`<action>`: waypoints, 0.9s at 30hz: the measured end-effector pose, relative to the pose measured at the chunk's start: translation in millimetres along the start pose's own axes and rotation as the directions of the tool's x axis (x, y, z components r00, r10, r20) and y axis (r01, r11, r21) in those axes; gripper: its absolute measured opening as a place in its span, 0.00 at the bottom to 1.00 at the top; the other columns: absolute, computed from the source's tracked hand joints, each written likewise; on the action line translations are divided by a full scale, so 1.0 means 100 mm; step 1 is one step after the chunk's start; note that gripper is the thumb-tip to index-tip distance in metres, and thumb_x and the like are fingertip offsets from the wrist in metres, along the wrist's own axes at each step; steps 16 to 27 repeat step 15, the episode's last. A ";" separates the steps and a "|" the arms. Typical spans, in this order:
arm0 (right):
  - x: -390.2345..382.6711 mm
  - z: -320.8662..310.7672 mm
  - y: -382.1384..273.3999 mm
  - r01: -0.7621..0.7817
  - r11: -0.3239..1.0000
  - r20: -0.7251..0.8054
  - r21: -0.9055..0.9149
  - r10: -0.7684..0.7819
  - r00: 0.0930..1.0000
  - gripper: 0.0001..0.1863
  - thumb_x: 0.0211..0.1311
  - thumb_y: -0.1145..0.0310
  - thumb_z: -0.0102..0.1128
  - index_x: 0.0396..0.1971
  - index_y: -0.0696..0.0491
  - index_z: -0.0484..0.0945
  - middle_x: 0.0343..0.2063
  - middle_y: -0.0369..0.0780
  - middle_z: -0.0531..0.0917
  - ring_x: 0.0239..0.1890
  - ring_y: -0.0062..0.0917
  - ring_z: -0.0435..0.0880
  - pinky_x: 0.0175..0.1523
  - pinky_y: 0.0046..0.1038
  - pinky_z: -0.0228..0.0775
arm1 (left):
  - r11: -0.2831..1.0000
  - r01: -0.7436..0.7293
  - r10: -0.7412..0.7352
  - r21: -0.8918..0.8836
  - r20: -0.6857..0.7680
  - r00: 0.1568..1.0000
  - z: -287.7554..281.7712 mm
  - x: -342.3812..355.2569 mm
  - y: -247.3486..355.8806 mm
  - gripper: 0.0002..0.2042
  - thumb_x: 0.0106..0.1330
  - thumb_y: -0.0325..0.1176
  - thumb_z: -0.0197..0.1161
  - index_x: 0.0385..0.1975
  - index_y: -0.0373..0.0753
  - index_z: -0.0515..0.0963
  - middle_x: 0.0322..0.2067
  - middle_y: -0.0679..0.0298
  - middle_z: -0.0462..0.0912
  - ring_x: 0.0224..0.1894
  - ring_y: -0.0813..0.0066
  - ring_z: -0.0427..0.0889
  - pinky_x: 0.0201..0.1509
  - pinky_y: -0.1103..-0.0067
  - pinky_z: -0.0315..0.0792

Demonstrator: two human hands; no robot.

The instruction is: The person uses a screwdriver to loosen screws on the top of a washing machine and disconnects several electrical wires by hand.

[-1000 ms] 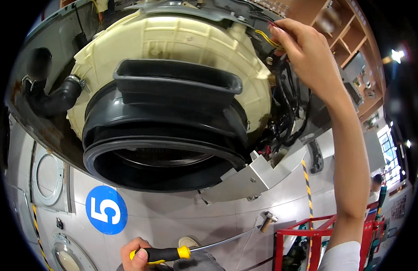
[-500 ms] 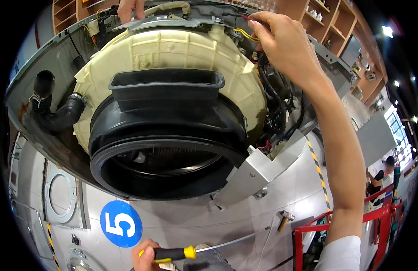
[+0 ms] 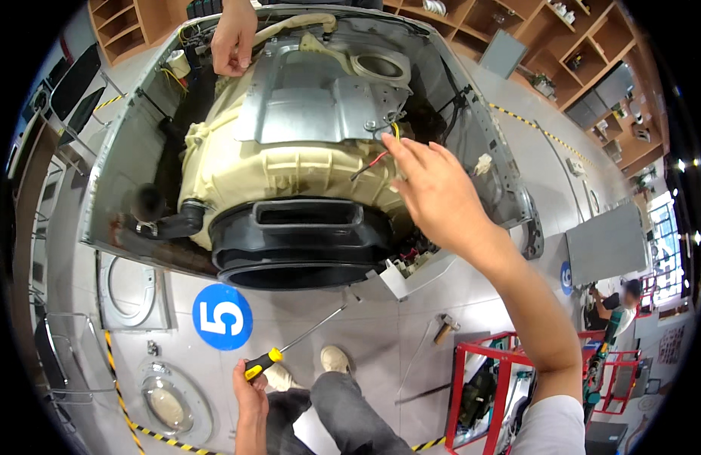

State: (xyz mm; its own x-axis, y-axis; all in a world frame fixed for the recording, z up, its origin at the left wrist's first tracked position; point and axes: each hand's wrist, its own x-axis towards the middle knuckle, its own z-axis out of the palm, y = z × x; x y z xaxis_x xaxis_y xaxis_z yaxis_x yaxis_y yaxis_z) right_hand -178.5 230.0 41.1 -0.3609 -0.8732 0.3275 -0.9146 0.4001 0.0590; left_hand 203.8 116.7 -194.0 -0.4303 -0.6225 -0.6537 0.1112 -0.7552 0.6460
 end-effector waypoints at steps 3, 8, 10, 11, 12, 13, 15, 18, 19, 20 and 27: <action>0.03 -0.25 -0.21 -0.019 1.000 0.031 -0.009 0.020 0.999 0.32 0.58 0.67 0.60 0.61 0.56 0.62 0.56 0.50 0.69 0.57 0.43 0.69 0.63 0.40 0.60 | 0.990 -0.092 0.094 0.104 -0.018 0.995 0.12 -0.44 0.57 0.13 0.69 0.43 0.50 0.26 0.42 0.67 0.16 0.74 0.61 0.14 0.87 0.56 0.18 0.86 0.49; -0.02 -0.75 -0.49 -0.222 0.874 0.214 0.432 0.140 0.967 0.21 0.59 0.65 0.59 0.51 0.58 0.72 0.49 0.47 0.74 0.52 0.41 0.73 0.56 0.35 0.66 | 0.973 -0.144 0.131 0.179 0.081 0.988 0.55 -0.88 1.46 0.14 0.68 0.44 0.50 0.24 0.43 0.66 0.18 0.75 0.58 0.17 0.88 0.54 0.19 0.86 0.46; -0.10 -0.89 -0.71 -0.311 0.714 0.270 0.628 0.175 0.947 0.17 0.63 0.63 0.56 0.49 0.56 0.74 0.48 0.46 0.75 0.52 0.40 0.74 0.55 0.33 0.67 | 0.953 -0.192 0.167 0.233 0.123 0.978 0.79 -1.04 1.75 0.15 0.68 0.45 0.51 0.25 0.41 0.67 0.18 0.74 0.58 0.17 0.87 0.55 0.20 0.86 0.47; -0.18 -1.01 -0.78 -0.315 0.697 0.309 0.645 0.139 0.941 0.17 0.63 0.63 0.55 0.49 0.55 0.75 0.49 0.46 0.75 0.52 0.39 0.74 0.55 0.33 0.66 | 0.945 -0.193 0.160 0.264 0.141 0.977 0.88 -1.13 1.88 0.15 0.67 0.45 0.51 0.26 0.40 0.68 0.19 0.73 0.60 0.17 0.86 0.57 0.20 0.86 0.49; -0.27 -1.15 -0.83 -0.336 0.684 0.358 0.647 0.116 0.926 0.17 0.64 0.63 0.55 0.49 0.54 0.75 0.49 0.46 0.75 0.52 0.39 0.74 0.56 0.33 0.66 | 0.939 -0.177 0.132 0.294 0.168 0.977 0.95 -1.19 1.97 0.15 0.67 0.46 0.52 0.28 0.39 0.69 0.19 0.73 0.62 0.18 0.86 0.59 0.21 0.86 0.51; -0.31 -1.27 -0.87 -0.361 0.672 0.406 0.646 0.098 0.909 0.17 0.64 0.62 0.55 0.49 0.54 0.75 0.50 0.45 0.74 0.52 0.38 0.74 0.57 0.33 0.65 | 0.926 -0.177 0.149 0.333 0.106 0.983 1.04 -1.28 2.10 0.16 0.66 0.47 0.53 0.27 0.39 0.70 0.20 0.73 0.63 0.20 0.85 0.60 0.22 0.85 0.53; -0.56 -1.53 -0.94 -0.477 0.634 0.526 0.608 0.128 0.841 0.18 0.63 0.62 0.55 0.50 0.53 0.75 0.52 0.45 0.74 0.53 0.37 0.74 0.60 0.33 0.62 | 0.887 -0.135 0.136 0.441 0.030 0.990 1.29 -1.42 2.25 0.19 0.64 0.49 0.56 0.26 0.37 0.71 0.22 0.72 0.65 0.24 0.85 0.63 0.24 0.84 0.56; -0.56 -1.53 -0.94 -0.477 0.634 0.526 0.608 0.128 0.841 0.18 0.63 0.62 0.55 0.50 0.53 0.75 0.52 0.45 0.74 0.53 0.37 0.74 0.60 0.33 0.62 | 0.887 -0.135 0.136 0.441 0.030 0.990 1.29 -1.42 2.25 0.19 0.64 0.49 0.56 0.26 0.37 0.71 0.22 0.72 0.65 0.24 0.85 0.63 0.24 0.84 0.56; -0.56 -1.53 -0.94 -0.477 0.634 0.526 0.608 0.128 0.841 0.18 0.63 0.62 0.55 0.50 0.53 0.75 0.52 0.45 0.74 0.53 0.37 0.74 0.60 0.33 0.62 | 0.887 -0.135 0.136 0.441 0.030 0.990 1.29 -1.42 2.25 0.19 0.64 0.49 0.56 0.26 0.37 0.71 0.22 0.72 0.65 0.24 0.85 0.63 0.24 0.84 0.56; -0.56 -1.53 -0.94 -0.477 0.634 0.526 0.608 0.128 0.841 0.18 0.63 0.62 0.55 0.50 0.53 0.75 0.52 0.45 0.74 0.53 0.37 0.74 0.60 0.33 0.62 | 0.887 -0.135 0.136 0.441 0.030 0.990 1.29 -1.42 2.25 0.19 0.64 0.49 0.56 0.26 0.37 0.71 0.22 0.72 0.65 0.24 0.85 0.63 0.24 0.84 0.56; -0.56 -1.53 -0.94 -0.477 0.634 0.526 0.608 0.128 0.841 0.18 0.63 0.62 0.55 0.50 0.53 0.75 0.52 0.45 0.74 0.53 0.37 0.74 0.60 0.33 0.62 | 0.887 -0.135 0.136 0.441 0.030 0.990 1.29 -1.42 2.25 0.19 0.64 0.49 0.56 0.26 0.37 0.71 0.22 0.72 0.65 0.24 0.85 0.63 0.24 0.84 0.56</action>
